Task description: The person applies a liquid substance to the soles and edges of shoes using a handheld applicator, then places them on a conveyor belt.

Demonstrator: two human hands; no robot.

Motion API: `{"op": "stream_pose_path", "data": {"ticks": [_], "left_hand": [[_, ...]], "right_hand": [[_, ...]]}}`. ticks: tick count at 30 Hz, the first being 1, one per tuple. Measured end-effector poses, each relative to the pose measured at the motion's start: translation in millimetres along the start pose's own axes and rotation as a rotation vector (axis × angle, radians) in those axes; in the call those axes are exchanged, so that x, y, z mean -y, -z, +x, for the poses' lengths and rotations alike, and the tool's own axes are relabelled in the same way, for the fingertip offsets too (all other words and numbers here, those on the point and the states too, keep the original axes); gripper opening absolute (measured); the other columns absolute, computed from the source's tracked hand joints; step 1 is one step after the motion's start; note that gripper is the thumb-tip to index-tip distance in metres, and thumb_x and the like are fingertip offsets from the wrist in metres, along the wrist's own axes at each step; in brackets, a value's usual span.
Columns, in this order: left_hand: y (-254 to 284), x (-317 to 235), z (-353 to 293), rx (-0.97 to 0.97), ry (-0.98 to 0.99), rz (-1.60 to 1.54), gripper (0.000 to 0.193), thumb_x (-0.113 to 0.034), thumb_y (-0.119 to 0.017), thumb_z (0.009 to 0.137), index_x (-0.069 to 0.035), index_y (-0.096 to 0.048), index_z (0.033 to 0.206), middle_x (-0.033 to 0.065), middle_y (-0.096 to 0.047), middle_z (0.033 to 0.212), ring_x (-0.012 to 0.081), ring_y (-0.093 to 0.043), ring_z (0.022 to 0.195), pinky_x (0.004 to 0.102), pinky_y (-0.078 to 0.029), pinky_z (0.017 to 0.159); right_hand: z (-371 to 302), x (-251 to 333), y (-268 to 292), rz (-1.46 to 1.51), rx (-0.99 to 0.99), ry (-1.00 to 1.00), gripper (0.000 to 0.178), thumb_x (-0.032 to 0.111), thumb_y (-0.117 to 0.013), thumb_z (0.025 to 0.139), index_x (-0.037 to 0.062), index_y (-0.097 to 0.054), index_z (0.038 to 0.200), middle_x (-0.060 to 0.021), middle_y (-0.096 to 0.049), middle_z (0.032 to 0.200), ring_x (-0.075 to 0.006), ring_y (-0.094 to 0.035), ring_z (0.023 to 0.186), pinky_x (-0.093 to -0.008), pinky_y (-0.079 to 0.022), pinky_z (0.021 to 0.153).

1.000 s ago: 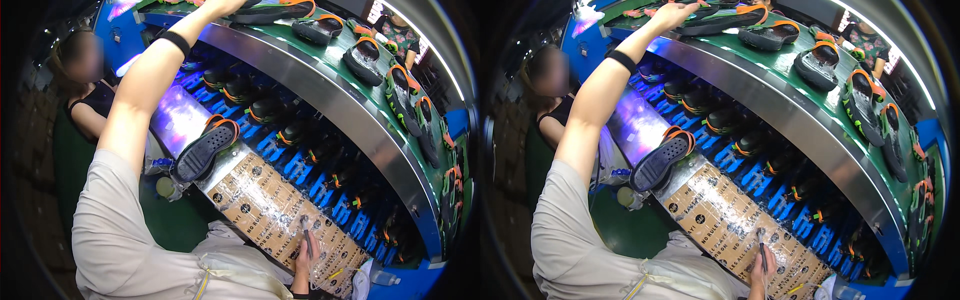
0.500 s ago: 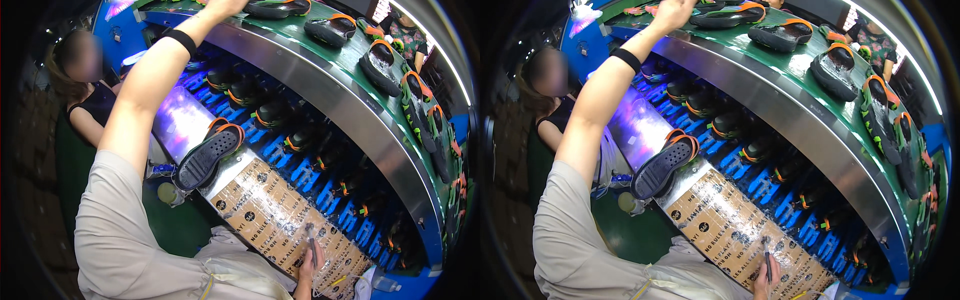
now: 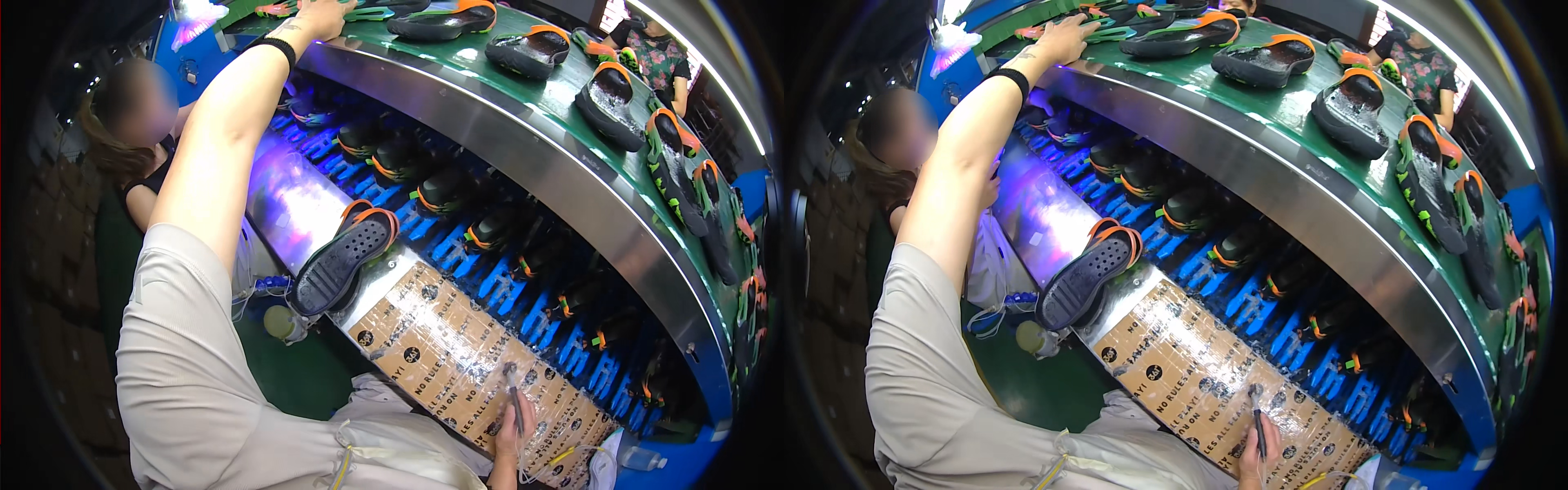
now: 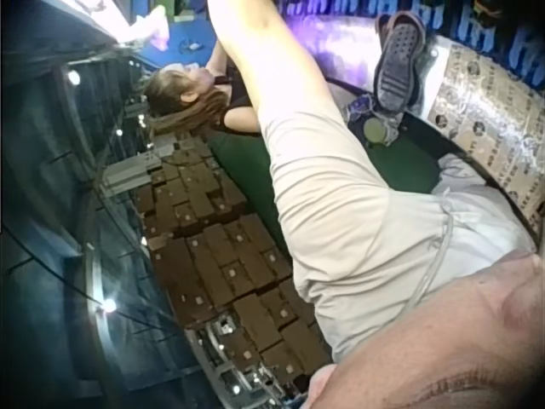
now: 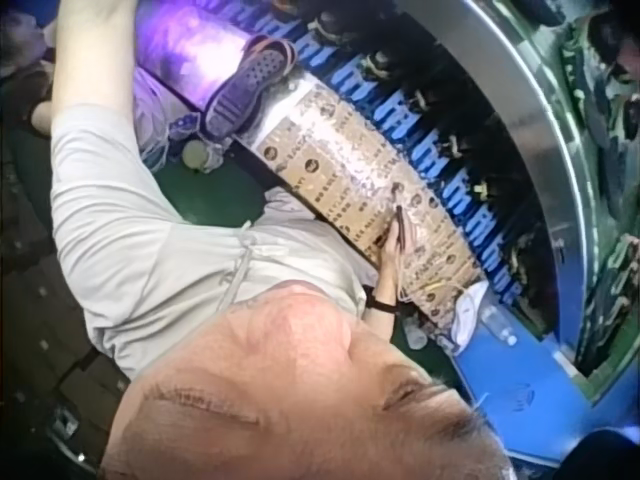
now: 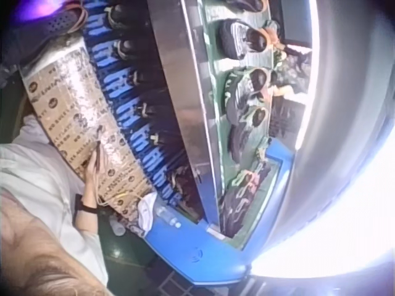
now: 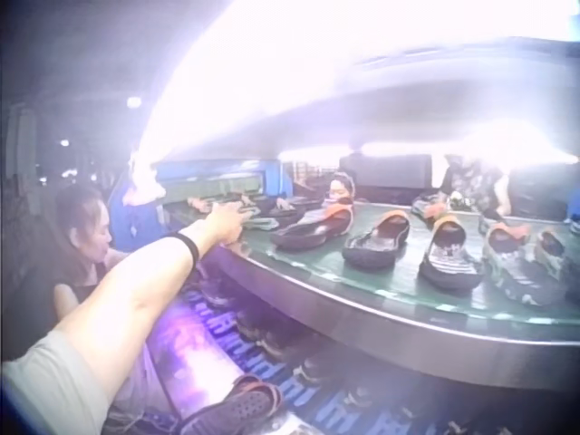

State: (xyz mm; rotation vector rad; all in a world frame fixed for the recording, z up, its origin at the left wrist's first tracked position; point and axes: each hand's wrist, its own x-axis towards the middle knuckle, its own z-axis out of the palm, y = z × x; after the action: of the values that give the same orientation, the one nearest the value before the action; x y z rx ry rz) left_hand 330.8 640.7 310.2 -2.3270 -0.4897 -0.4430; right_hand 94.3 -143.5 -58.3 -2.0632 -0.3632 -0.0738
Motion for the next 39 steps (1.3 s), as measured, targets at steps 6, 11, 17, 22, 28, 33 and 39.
{"op": "stream_pose_path", "data": {"ticks": [6,11,17,22,28,33,39], "left_hand": [[5.9,-5.3,10.3,0.173,0.013,-0.172,0.067,-0.018,-0.059,0.098,-0.021,-0.048,0.164,0.0179,-0.059,0.153,0.0391,-0.055,0.144,0.0624,-0.044,0.115],[23.2,-7.0,1.2,0.081,-0.043,-0.065,0.053,-0.013,-0.063,0.092,-0.015,-0.067,0.144,0.0168,-0.069,0.138,0.0383,-0.066,0.13,0.0527,-0.053,0.106],[36.8,34.7,0.0,0.172,0.054,-0.828,0.032,-0.03,-0.069,0.094,-0.006,-0.083,0.11,0.014,-0.077,0.077,0.0218,-0.073,0.063,0.0371,-0.059,0.064],[28.1,57.9,-4.0,-0.014,-0.038,-0.22,0.04,-0.045,-0.076,0.093,-0.019,-0.077,0.123,0.0167,-0.079,0.093,0.0354,-0.077,0.082,0.0447,-0.064,0.079],[18.9,-18.8,-91.0,-0.292,0.574,-1.324,0.075,-0.039,-0.091,0.079,0.009,-0.068,0.131,0.0273,-0.078,0.114,0.0408,-0.076,0.11,0.0433,-0.059,0.097],[71.1,-96.3,-193.1,-0.455,0.459,-2.278,0.035,-0.017,-0.073,0.095,0.011,-0.072,0.115,0.015,-0.08,0.104,0.0201,-0.077,0.088,0.0357,-0.061,0.084],[129.4,-201.6,-325.8,0.446,0.392,-2.832,0.044,-0.024,-0.054,0.103,0.008,-0.068,0.129,0.0199,-0.077,0.12,0.0308,-0.077,0.106,0.0453,-0.062,0.097]], "right_hand": [[1.4,-5.4,-2.8,0.049,0.002,-0.02,0.037,0.012,-0.066,0.097,-0.0047,-0.073,0.129,-0.0189,-0.073,0.105,-0.0318,-0.071,0.093,-0.0413,-0.055,0.088],[3.2,-7.0,-2.5,0.008,-0.022,0.082,0.034,0.008,-0.066,0.098,-0.0079,-0.073,0.127,-0.0203,-0.073,0.103,-0.0311,-0.071,0.089,-0.039,-0.056,0.082],[4.4,-5.8,-2.8,0.019,-0.005,0.075,0.035,0.01,-0.065,0.099,-0.0079,-0.072,0.128,-0.0203,-0.072,0.102,-0.0317,-0.07,0.091,-0.0401,-0.056,0.084],[2.9,-5.3,-3.8,0.046,-0.003,0.058,0.036,0.011,-0.065,0.1,-0.0072,-0.072,0.13,-0.0189,-0.072,0.102,-0.0303,-0.07,0.09,-0.0399,-0.055,0.084],[1.6,1.1,-6.4,0.141,-0.015,0.045,0.036,0.015,-0.065,0.103,-0.0064,-0.071,0.132,-0.017,-0.071,0.099,-0.028,-0.068,0.087,-0.0386,-0.054,0.08],[3.0,-1.1,-9.3,0.065,-0.066,0.194,0.034,0.012,-0.066,0.103,-0.0056,-0.072,0.131,-0.0157,-0.07,0.098,-0.0266,-0.068,0.085,-0.0367,-0.054,0.08],[-0.9,-4.5,-12.1,0.111,-0.131,0.139,0.03,0.002,-0.07,0.098,-0.005,-0.074,0.127,-0.0188,-0.076,0.111,-0.0278,-0.073,0.099,-0.0375,-0.057,0.094]]}}
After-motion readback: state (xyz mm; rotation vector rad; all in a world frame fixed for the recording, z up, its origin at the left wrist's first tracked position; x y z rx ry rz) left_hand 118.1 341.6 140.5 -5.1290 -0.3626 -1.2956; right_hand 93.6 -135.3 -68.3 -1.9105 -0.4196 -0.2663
